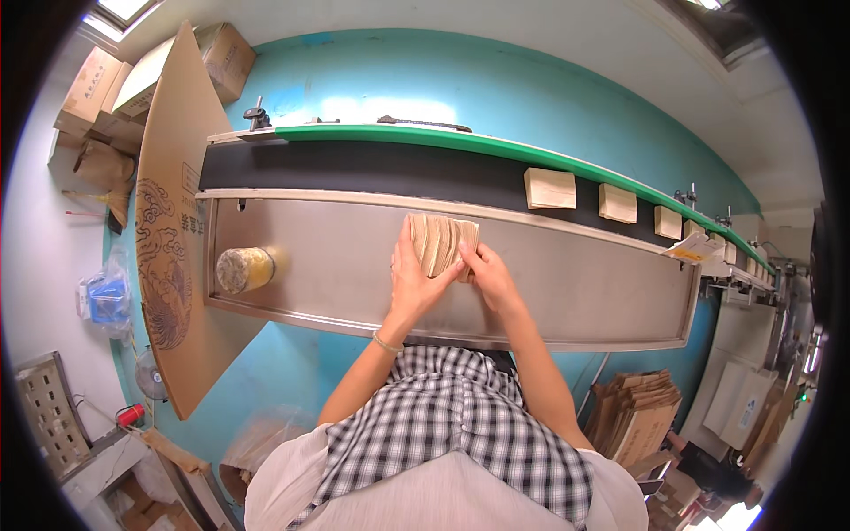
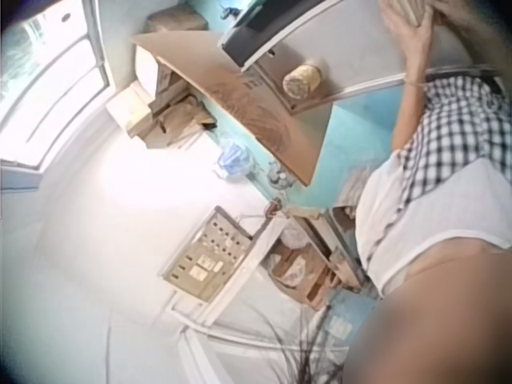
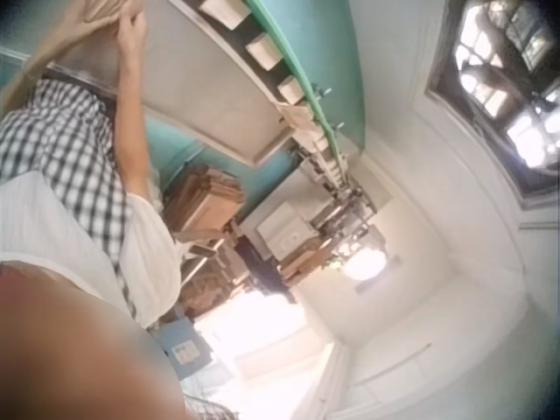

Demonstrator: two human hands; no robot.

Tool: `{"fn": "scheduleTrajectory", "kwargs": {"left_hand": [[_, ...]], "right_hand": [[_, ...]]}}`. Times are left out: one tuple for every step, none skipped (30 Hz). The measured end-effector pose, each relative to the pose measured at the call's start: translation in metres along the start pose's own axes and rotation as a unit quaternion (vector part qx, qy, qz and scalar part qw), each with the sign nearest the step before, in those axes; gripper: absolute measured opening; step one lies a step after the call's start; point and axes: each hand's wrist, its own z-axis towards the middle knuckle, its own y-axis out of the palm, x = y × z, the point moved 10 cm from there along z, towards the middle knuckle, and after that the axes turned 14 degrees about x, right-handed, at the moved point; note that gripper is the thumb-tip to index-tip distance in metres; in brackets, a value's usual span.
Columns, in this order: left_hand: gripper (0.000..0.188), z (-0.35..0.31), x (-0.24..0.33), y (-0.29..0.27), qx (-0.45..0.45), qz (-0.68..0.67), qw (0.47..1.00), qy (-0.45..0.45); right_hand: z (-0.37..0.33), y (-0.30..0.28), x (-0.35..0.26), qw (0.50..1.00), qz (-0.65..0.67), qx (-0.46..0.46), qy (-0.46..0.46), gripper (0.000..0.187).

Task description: The person is transferring stacks of folded paper or cardboard products from a production machine to a conveyor belt system.

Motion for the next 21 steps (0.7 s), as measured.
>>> {"fn": "scheduleTrajectory", "kwargs": {"left_hand": [[0.095,0.000,-0.003,-0.001,0.002,0.000,1.000,-0.001],[0.096,-0.001,-0.006,-0.002,0.011,-0.014,1.000,0.004],[0.098,-0.001,-0.009,-0.002,0.020,-0.029,0.999,0.010],[0.098,0.000,-0.013,0.001,0.018,-0.030,0.999,0.013],[0.095,0.001,-0.017,0.002,0.023,-0.045,0.999,0.008],[0.093,0.002,-0.021,0.003,0.028,-0.060,0.998,0.003],[0.093,0.003,-0.021,0.004,0.024,-0.061,0.998,0.006],[0.092,0.002,-0.021,0.004,0.022,-0.069,0.997,-0.003],[0.090,0.001,-0.020,0.004,0.018,-0.076,0.997,-0.013],[0.090,0.001,-0.019,0.003,0.017,-0.077,0.997,-0.010],[0.090,-0.001,-0.018,0.002,0.016,-0.057,0.998,0.001],[0.090,-0.002,-0.016,0.001,0.014,-0.037,0.999,0.011],[0.090,-0.002,-0.015,0.001,0.013,-0.037,0.999,0.014],[0.090,-0.003,-0.015,0.001,0.012,-0.032,0.999,0.014],[0.090,-0.003,-0.014,0.000,0.012,-0.026,0.999,0.014],[0.090,-0.003,-0.011,0.001,0.011,-0.027,0.999,0.015],[0.090,-0.003,-0.009,0.002,0.004,-0.024,1.000,0.013],[0.090,-0.003,-0.008,0.004,-0.004,-0.021,1.000,0.012],[0.090,-0.002,-0.004,0.003,-0.005,-0.020,1.000,0.011],[0.086,-0.003,0.000,0.006,-0.017,-0.034,0.999,0.005],[0.083,-0.003,0.003,0.010,-0.030,-0.048,0.998,0.000]], "right_hand": [[-0.008,0.001,0.001,0.999,-0.035,-0.011,0.029,0.033],[-0.012,0.001,0.004,0.996,-0.070,-0.021,0.058,0.031],[-0.010,-0.003,0.004,0.996,-0.071,-0.022,0.058,0.031],[-0.006,-0.009,-0.006,0.991,-0.129,-0.020,0.013,0.030],[-0.002,-0.012,-0.014,0.982,-0.187,-0.016,-0.032,0.030],[0.003,-0.012,-0.017,0.982,-0.186,-0.013,-0.034,0.030],[0.012,-0.021,-0.034,0.997,-0.024,0.052,-0.045,0.033],[0.018,-0.037,-0.048,0.982,0.138,0.118,-0.057,0.036],[0.030,-0.049,-0.056,0.977,0.168,0.112,-0.075,0.041],[0.034,-0.065,-0.064,0.976,0.098,0.169,-0.100,0.042],[0.034,-0.081,-0.071,0.966,0.028,0.224,-0.124,0.043],[0.036,-0.088,-0.075,0.966,0.030,0.225,-0.126,0.043],[0.031,-0.111,-0.081,0.938,0.013,0.305,-0.166,0.045],[0.024,-0.133,-0.089,0.901,-0.008,0.381,-0.207,0.046],[0.028,-0.145,-0.093,0.901,-0.010,0.381,-0.208,0.046],[0.038,-0.163,-0.088,0.911,0.051,0.368,-0.178,0.047],[0.042,-0.167,-0.085,0.918,0.110,0.352,-0.146,0.048],[0.039,-0.173,-0.092,0.912,0.116,0.355,-0.173,0.046],[0.038,-0.174,-0.089,0.912,0.116,0.355,-0.171,0.046],[0.031,-0.177,-0.092,0.901,0.071,0.376,-0.204,0.041],[0.022,-0.179,-0.094,0.887,0.025,0.396,-0.235,0.036]]}}
